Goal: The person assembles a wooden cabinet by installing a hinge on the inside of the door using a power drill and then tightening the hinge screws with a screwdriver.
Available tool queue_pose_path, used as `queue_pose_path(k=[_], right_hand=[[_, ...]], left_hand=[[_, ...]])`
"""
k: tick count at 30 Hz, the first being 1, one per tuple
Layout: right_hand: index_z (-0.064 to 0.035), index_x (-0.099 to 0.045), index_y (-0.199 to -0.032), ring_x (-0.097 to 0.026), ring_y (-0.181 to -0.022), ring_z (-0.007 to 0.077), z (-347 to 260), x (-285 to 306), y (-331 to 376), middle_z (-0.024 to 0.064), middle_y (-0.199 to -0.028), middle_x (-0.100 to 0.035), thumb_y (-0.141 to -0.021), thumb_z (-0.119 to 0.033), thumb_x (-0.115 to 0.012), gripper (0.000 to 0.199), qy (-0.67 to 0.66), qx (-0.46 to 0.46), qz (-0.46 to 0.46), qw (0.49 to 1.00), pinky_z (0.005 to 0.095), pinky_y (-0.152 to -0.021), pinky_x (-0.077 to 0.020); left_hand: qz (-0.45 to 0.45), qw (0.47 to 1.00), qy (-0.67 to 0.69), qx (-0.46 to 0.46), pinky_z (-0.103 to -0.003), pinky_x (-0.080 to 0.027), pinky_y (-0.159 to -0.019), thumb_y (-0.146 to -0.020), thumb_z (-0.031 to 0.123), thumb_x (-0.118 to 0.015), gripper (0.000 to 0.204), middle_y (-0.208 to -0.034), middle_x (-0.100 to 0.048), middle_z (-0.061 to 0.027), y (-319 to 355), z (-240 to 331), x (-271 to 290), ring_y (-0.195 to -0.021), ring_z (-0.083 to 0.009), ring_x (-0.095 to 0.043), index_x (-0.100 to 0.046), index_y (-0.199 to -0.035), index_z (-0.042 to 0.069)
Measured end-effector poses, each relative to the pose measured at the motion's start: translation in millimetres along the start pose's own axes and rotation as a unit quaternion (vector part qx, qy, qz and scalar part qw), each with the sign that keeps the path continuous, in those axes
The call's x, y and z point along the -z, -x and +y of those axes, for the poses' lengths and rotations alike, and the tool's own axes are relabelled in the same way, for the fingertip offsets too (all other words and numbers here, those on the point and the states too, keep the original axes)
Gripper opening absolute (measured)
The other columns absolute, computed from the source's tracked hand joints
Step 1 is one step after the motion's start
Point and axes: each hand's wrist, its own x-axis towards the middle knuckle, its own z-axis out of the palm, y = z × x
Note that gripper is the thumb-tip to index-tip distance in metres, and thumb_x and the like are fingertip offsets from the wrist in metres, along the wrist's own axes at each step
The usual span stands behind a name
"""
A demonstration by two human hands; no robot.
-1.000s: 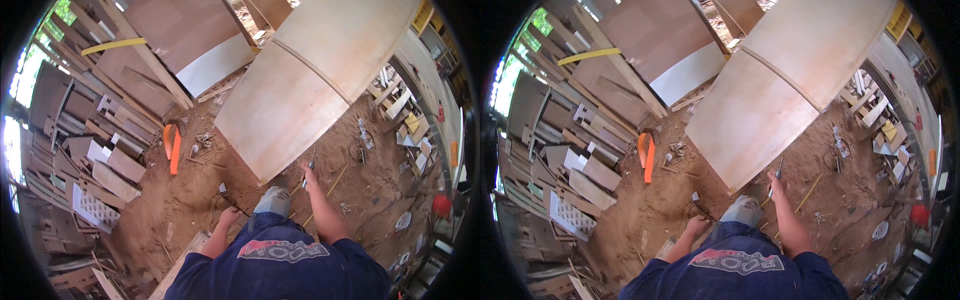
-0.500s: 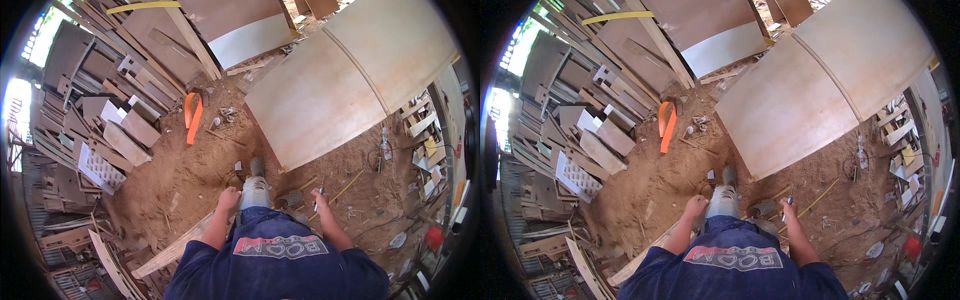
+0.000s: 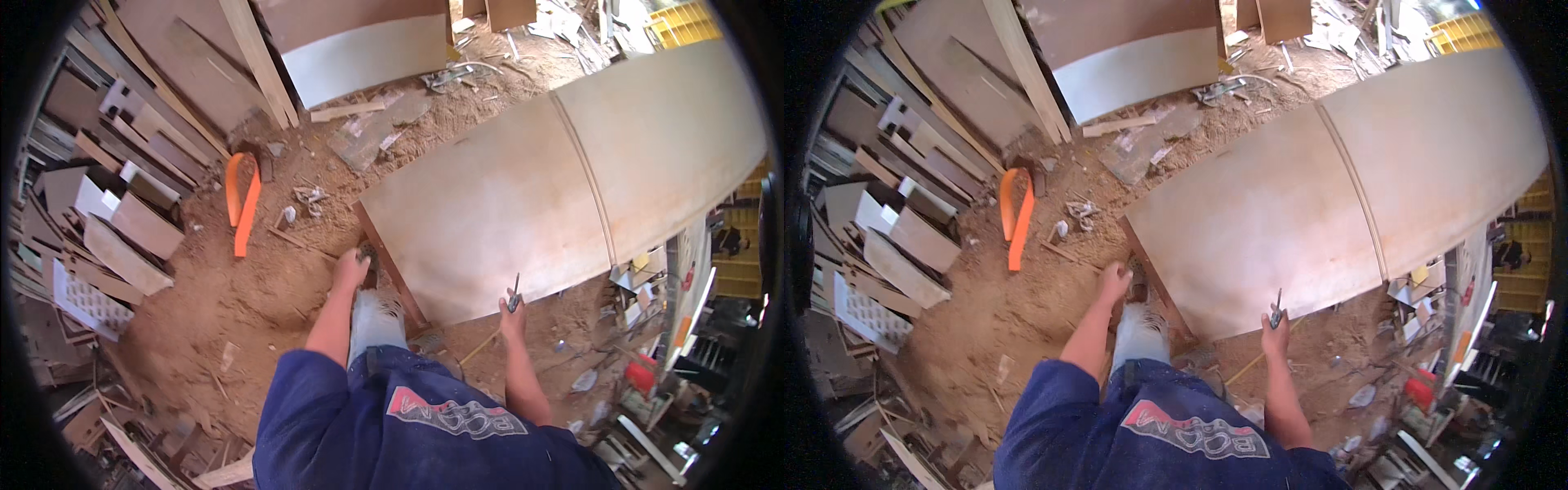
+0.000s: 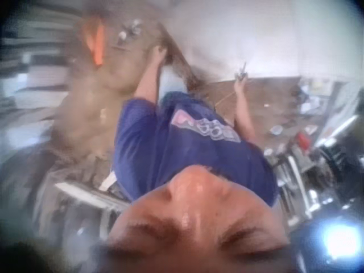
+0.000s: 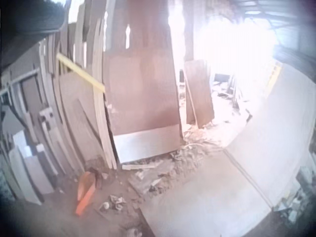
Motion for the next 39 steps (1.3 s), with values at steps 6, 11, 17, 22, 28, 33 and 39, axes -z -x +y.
queue_pose_path(k=[6,11,17,22,28,33,39], right_hand=[[-0.0095,-0.058,-0.145,-0.015,-0.158,0.0427,-97,-23,-84,0.036,-0.165,-0.021,-0.1,-0.023,-0.066,0.048,0.082,0.008,0.031,0.996,0.0441,-0.125,-0.0206],[-0.01,-0.056,-0.147,-0.017,-0.158,0.0423,-130,-44,-132,0.036,-0.164,-0.024,-0.101,-0.025,-0.066,0.05,0.1,-0.001,-0.017,0.995,0.0436,-0.126,-0.0172],[-0.0108,-0.057,-0.146,-0.004,-0.159,0.0449,-143,-68,-152,0.041,-0.161,-0.022,-0.101,-0.03,-0.066,0.05,0.128,-0.064,-0.056,0.988,0.0436,-0.127,-0.0131],[-0.017,-0.061,-0.142,0.016,-0.155,0.0492,-131,-67,-154,0.0458,-0.161,-0.002,-0.097,-0.032,-0.071,0.048,0.112,-0.062,-0.062,0.99,0.0511,-0.127,-0.0118],[-0.02,-0.063,-0.141,0.007,-0.154,0.0536,-124,-65,-153,0.0478,-0.159,0.01,-0.096,-0.034,-0.072,0.047,0.077,-0.064,-0.053,0.994,0.0502,-0.126,-0.018],[-0.0186,-0.064,-0.139,0.007,-0.152,0.0573,-131,-60,-151,0.0492,-0.158,0.008,-0.096,-0.034,-0.072,0.047,0.102,-0.059,-0.038,0.992,0.0505,-0.126,-0.0198],[-0.016,-0.067,-0.135,-0.01,-0.157,0.0462,-118,-51,-145,0.0416,-0.163,0.009,-0.094,-0.032,-0.074,0.045,0.09,-0.06,-0.019,0.994,0.0419,-0.123,-0.0285]], left_hand=[[0.023,1.0,0.01,0.008,-0.047,-0.046,-0.11,-0.087,0.03,-0.079,0.061,-0.141,-0.059,-0.0215,-154,94,27,-0.134,-0.0403,-0.053,-0.059,-0.137,0.004],[-0.097,0.993,-0.07,-0.011,-0.047,-0.05,-0.106,-0.088,0.036,-0.08,0.066,-0.14,-0.062,-0.0174,-238,96,14,-0.129,-0.0349,-0.06,-0.055,-0.143,0.01],[-0.097,0.987,-0.125,0.018,-0.047,-0.056,-0.091,-0.078,0.049,-0.085,0.054,-0.115,-0.073,-0.0163,-250,115,38,-0.109,-0.0343,-0.069,-0.07,-0.11,0.009],[-0.078,0.987,-0.128,0.056,-0.049,-0.056,-0.087,-0.077,0.049,-0.085,0.054,-0.114,-0.073,-0.0162,-247,116,29,-0.106,-0.0347,-0.07,-0.07,-0.108,0.008],[-0.062,0.993,-0.1,0.017,-0.046,-0.054,-0.097,-0.079,0.041,-0.084,0.058,-0.128,-0.069,-0.015,-241,113,20,-0.115,-0.0348,-0.067,-0.069,-0.124,0.009],[-0.087,0.983,0.018,-0.159,-0.045,-0.052,-0.102,-0.087,0.037,-0.078,0.058,-0.135,-0.067,-0.0156,-244,168,18,-0.122,-0.0348,-0.064,-0.065,-0.137,0.01],[-0.098,0.951,0.033,-0.291,-0.048,-0.055,-0.092,-0.088,0.039,-0.077,0.049,-0.117,-0.073,-0.0178,-264,364,-8,-0.106,-0.0392,-0.07,-0.069,-0.126,0.01]])
